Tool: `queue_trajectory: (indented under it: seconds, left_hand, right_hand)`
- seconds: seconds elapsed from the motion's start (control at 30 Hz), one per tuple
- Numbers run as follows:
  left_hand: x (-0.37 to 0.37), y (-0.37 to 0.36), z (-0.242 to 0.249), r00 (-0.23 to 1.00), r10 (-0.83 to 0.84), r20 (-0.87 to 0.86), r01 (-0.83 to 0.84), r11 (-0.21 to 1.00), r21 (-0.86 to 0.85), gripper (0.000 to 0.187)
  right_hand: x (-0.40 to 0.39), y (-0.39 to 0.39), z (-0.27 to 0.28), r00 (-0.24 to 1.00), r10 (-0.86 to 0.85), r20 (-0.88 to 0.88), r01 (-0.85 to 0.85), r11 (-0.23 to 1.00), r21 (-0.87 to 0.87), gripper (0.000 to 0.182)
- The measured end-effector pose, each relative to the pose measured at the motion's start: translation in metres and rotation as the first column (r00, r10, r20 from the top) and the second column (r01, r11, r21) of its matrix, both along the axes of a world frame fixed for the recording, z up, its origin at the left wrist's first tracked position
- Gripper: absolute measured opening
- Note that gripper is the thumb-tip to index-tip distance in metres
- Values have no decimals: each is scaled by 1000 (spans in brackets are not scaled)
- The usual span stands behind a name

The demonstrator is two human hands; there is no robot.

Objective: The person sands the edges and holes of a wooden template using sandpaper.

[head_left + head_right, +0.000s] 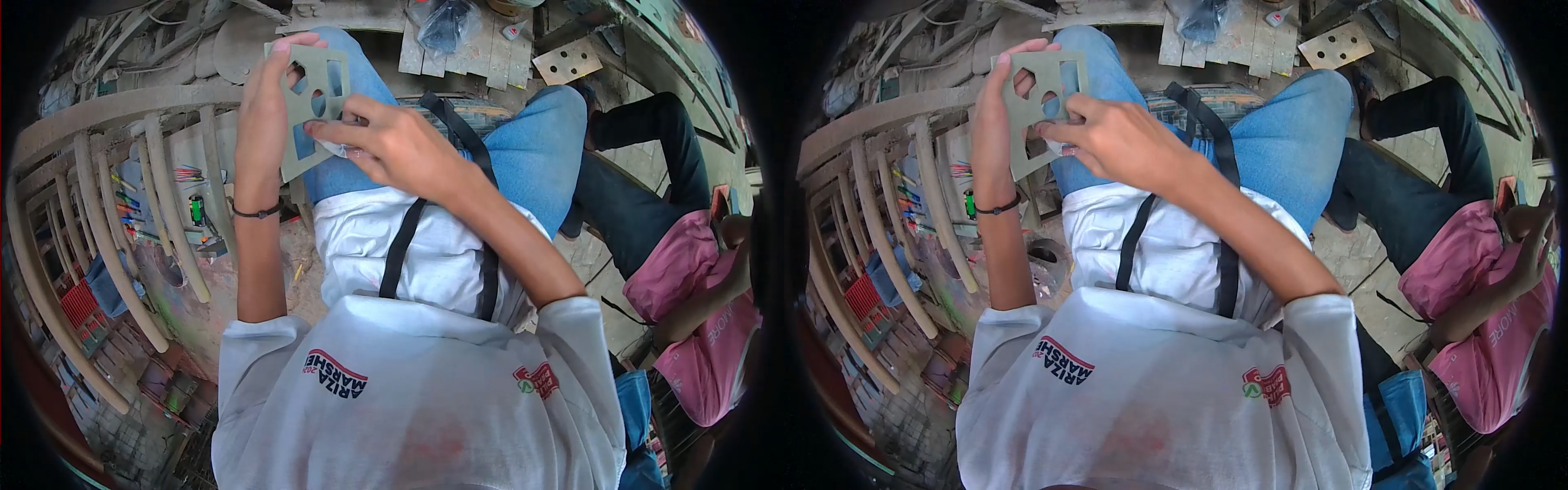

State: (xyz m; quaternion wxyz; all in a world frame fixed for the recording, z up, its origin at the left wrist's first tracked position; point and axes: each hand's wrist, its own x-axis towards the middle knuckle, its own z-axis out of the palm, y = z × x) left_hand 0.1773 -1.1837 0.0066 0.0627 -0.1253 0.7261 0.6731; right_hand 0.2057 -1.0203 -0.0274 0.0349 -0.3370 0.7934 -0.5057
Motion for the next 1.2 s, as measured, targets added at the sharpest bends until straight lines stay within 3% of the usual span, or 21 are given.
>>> queue_trajectory:
  seconds: [0.03,0.17,0.23,0.27,0.33,0.37,0.43,0.47,0.53,0.57,0.63,0.73,1.07,1.13,1.2]
  left_hand:
    - [-1,-2,-1,999,-39,-13,39,999,-13,44]
    - [0,-2,-5,994,-88,-57,84,993,-79,44]
    - [5,2,1,997,-64,-40,62,996,-65,43]
    - [7,3,3,999,-46,-20,44,998,-52,41]
    - [8,3,0,996,-50,-69,45,997,-69,41]
    - [9,3,-1,991,-59,-122,49,995,-88,41]
    - [11,7,0,989,-77,-128,56,986,-157,41]
    - [13,9,1,987,-90,-135,58,974,-221,42]
    - [14,12,5,986,-95,-134,61,968,-242,42]
    - [13,13,7,985,-99,-142,59,963,-263,42]
    - [13,15,5,980,-97,-177,47,963,-266,43]
    - [22,19,7,971,-106,-215,34,948,-316,43]
    - [30,25,7,953,-98,-285,-48,885,-464,37]
    - [35,34,9,955,-80,-286,-63,887,-457,36]
    - [36,39,10,955,-65,-289,-77,888,-453,35]
  right_hand:
    - [-4,2,0,997,57,-56,-56,998,17,36]
    - [7,1,-11,992,128,-6,-128,992,0,36]
    - [16,-4,-19,986,148,77,-123,956,-266,43]
    - [20,-3,-23,986,149,76,-124,956,-266,43]
    - [28,-4,-18,857,227,462,-63,937,-344,35]
    - [32,-6,-17,857,227,463,-61,936,-347,35]
    - [39,-10,-13,653,290,700,100,883,-459,18]
    - [39,-8,-10,652,289,701,103,882,-460,18]
    - [39,-3,1,254,446,858,196,845,-497,13]
    - [41,-3,6,258,444,858,200,844,-497,13]
    - [47,-6,17,45,624,780,531,647,-548,10]
    - [48,-9,25,-41,693,720,675,550,-491,8]
    - [37,-8,34,-127,719,684,800,482,-358,5]
    - [40,-9,28,-95,767,634,883,359,-302,4]
    - [42,-8,25,-84,755,651,882,360,-304,4]
